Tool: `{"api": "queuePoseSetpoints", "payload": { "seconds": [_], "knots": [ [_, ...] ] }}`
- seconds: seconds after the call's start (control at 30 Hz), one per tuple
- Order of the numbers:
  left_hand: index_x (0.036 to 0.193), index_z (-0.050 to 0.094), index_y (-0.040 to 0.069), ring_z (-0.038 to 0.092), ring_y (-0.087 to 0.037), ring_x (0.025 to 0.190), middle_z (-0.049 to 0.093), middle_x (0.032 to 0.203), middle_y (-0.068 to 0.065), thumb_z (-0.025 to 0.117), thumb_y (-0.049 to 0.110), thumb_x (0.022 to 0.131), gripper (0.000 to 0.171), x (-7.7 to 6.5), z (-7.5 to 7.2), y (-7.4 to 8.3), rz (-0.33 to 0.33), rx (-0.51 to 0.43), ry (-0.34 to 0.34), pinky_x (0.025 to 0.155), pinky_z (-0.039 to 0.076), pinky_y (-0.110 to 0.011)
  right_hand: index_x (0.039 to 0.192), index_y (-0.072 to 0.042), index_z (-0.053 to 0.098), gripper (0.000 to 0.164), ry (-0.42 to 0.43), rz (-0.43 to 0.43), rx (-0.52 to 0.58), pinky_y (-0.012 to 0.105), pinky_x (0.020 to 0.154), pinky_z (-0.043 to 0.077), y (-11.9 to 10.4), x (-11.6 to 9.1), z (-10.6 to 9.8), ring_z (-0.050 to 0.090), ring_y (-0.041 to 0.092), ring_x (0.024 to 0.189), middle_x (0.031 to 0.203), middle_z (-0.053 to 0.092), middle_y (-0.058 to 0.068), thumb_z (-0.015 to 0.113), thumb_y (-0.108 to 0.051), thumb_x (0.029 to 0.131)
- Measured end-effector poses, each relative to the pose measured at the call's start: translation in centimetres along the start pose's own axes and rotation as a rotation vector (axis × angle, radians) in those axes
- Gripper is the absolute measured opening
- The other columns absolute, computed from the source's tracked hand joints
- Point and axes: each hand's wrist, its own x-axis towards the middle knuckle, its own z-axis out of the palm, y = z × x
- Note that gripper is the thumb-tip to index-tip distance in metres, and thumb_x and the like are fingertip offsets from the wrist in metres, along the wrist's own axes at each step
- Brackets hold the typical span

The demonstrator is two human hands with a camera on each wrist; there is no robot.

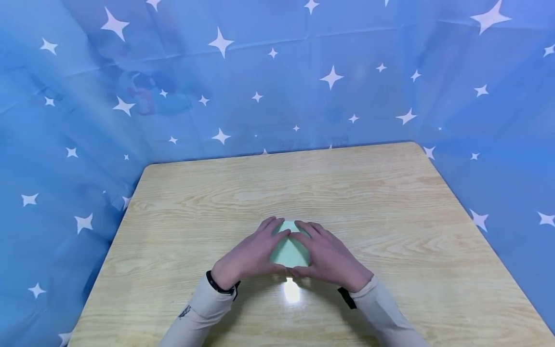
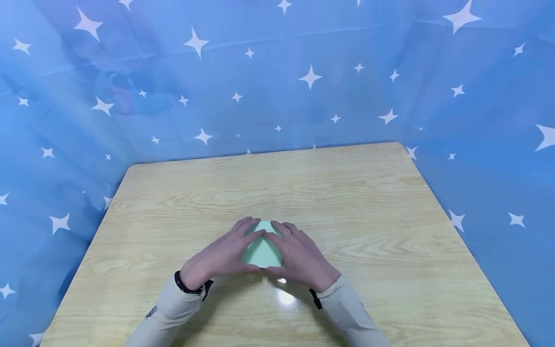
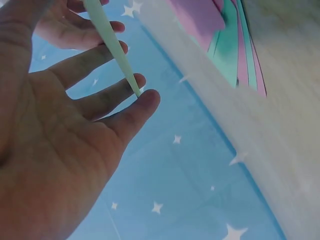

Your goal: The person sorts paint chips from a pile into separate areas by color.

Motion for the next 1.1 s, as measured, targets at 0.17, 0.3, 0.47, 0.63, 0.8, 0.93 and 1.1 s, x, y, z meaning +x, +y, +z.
{"api": "queuePoseSetpoints", "payload": {
  "seconds": [0.17,0.3,0.47,0.63,0.8,0.93,1.1],
  "knots": [
    [0.149,0.052,0.012,0.028,-0.038,0.152,0.034,0.162,-0.015,0.084,0.049,0.082,0.083,-1.4,-1.3,-0.6,-0.030,-0.008,0.031,0.112,0.046,-0.048,0.143,-0.020,0.057,0.076,-0.013,-0.055,-0.018,0.049,0.101,0.052,-0.9,1.4,-0.5,0.050,0.035,0.136,0.155,0.046,0.014,0.083,-0.051,0.079],
    [0.148,0.053,0.012,0.027,-0.039,0.152,0.034,0.162,-0.017,0.085,0.049,0.081,0.083,-2.5,-2.3,-1.2,-0.056,-0.027,0.059,0.110,0.047,-0.050,0.143,-0.018,0.056,0.075,-0.026,-0.079,0.007,0.046,0.096,0.055,-1.8,2.7,-0.8,0.050,0.034,0.136,0.155,0.044,0.016,0.081,-0.053,0.082],
    [0.148,0.055,0.014,0.026,-0.041,0.152,0.034,0.162,-0.018,0.085,0.048,0.081,0.081,-4.0,-3.0,-2.1,-0.096,-0.044,0.088,0.108,0.048,-0.052,0.142,-0.019,0.056,0.075,-0.055,-0.088,0.049,0.047,0.090,0.058,-2.9,4.2,-0.7,0.050,0.034,0.137,0.155,0.044,0.017,0.080,-0.057,0.082],
    [0.145,0.058,0.016,0.028,-0.039,0.151,0.037,0.160,-0.017,0.087,0.045,0.079,0.078,-5.5,-3.3,-3.1,-0.146,-0.054,0.113,0.104,0.051,-0.051,0.141,-0.022,0.057,0.072,-0.057,-0.128,0.036,0.046,0.092,0.058,-4.2,5.7,-0.1,0.050,0.031,0.138,0.155,0.045,0.015,0.079,-0.058,0.083],
    [0.143,0.060,0.017,0.035,-0.035,0.146,0.040,0.156,-0.018,0.088,0.042,0.078,0.075,-6.9,-3.0,-4.4,-0.170,-0.032,0.121,0.101,0.052,-0.047,0.140,-0.022,0.060,0.073,-0.054,-0.149,-0.039,0.046,0.100,0.054,-5.7,7.1,1.2,0.051,0.030,0.137,0.153,0.048,0.010,0.079,-0.061,0.081],
    [0.141,0.062,0.016,0.038,-0.035,0.143,0.041,0.154,-0.019,0.090,0.038,0.077,0.073,-7.9,-2.7,-5.5,-0.190,-0.022,0.127,0.101,0.052,-0.048,0.139,-0.021,0.060,0.074,-0.088,-0.129,-0.121,0.048,0.100,0.053,-7.1,8.0,2.4,0.050,0.028,0.138,0.152,0.049,0.008,0.076,-0.065,0.082],
    [0.137,0.064,0.012,0.040,-0.039,0.142,0.044,0.151,-0.022,0.092,0.032,0.075,0.070,-8.6,-2.1,-6.4,-0.201,-0.017,0.124,0.102,0.051,-0.051,0.140,-0.020,0.060,0.075,-0.149,-0.098,-0.177,0.051,0.104,0.051,-8.2,9.0,3.9,0.049,0.028,0.140,0.154,0.047,0.007,0.074,-0.066,0.083]
  ]
}}
